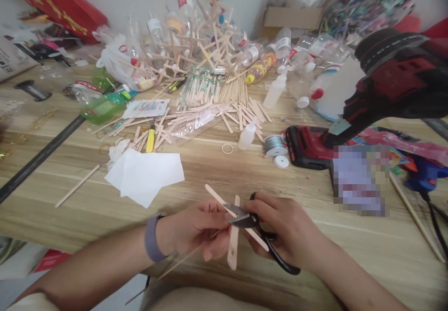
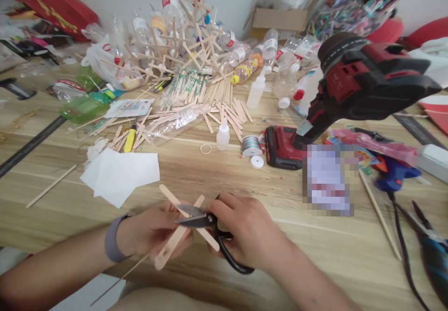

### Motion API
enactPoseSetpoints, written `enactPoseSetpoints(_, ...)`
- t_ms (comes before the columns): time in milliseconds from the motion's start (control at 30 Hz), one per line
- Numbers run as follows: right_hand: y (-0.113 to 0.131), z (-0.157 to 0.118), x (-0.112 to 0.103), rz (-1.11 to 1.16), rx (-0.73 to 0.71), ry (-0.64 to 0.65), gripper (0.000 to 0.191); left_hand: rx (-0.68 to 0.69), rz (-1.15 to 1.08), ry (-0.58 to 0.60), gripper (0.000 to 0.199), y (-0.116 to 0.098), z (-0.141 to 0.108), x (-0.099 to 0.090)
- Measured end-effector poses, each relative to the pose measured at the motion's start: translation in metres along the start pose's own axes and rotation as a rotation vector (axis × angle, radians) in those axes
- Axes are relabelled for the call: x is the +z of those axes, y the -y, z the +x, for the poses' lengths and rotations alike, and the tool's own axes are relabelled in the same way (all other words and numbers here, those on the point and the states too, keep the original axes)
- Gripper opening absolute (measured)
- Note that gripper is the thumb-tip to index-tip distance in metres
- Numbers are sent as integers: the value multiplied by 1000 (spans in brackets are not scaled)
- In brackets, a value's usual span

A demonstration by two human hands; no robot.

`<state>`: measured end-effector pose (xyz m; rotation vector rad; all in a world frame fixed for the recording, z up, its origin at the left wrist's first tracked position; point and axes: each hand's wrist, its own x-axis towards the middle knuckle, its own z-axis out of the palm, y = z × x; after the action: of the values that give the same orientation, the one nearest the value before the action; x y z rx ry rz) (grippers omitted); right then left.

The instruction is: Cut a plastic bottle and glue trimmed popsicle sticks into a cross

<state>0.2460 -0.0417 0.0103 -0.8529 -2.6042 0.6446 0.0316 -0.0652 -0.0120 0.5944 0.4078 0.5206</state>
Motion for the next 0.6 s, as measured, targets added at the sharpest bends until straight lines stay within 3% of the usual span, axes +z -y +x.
enactPoseSetpoints(600,5,-1,13,-65,-55,-137,8,-52,12,-48,50,5,0,-4)
